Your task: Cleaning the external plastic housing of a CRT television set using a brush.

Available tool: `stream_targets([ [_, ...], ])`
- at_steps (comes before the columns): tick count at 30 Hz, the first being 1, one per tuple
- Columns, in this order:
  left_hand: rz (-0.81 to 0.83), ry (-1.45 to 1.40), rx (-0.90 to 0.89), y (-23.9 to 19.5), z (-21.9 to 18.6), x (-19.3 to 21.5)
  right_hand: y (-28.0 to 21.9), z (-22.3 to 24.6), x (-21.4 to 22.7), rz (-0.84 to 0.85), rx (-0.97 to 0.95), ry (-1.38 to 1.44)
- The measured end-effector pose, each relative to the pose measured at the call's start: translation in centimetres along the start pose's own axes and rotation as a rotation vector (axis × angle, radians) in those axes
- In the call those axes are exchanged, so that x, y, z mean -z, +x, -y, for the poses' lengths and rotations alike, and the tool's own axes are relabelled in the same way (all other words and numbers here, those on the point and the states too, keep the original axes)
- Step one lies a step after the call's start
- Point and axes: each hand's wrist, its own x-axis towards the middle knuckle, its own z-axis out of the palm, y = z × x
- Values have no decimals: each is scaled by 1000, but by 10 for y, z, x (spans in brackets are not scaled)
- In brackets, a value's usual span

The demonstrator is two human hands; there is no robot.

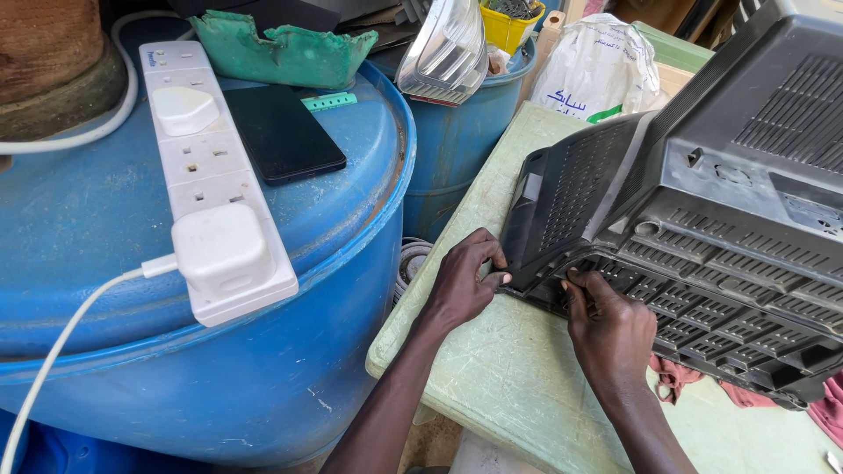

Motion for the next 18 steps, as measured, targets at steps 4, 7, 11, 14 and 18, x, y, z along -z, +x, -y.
stream_targets([
  [4,4,-16,-6,0,-1,0,1,2,4,5,-7,23],
  [7,-12,-26,2,-1,-3,-1,1,1,6,14,17,17],
  [11,5,-25,34,-1,-5,1,1,2,6,43,-26,17],
  [14,50,-12,16,-3,3,-1,-3,-1,4,10,2,5],
  [18,62,97,-29,-3,-13,0,-3,-4,2,45,-46,-5],
])
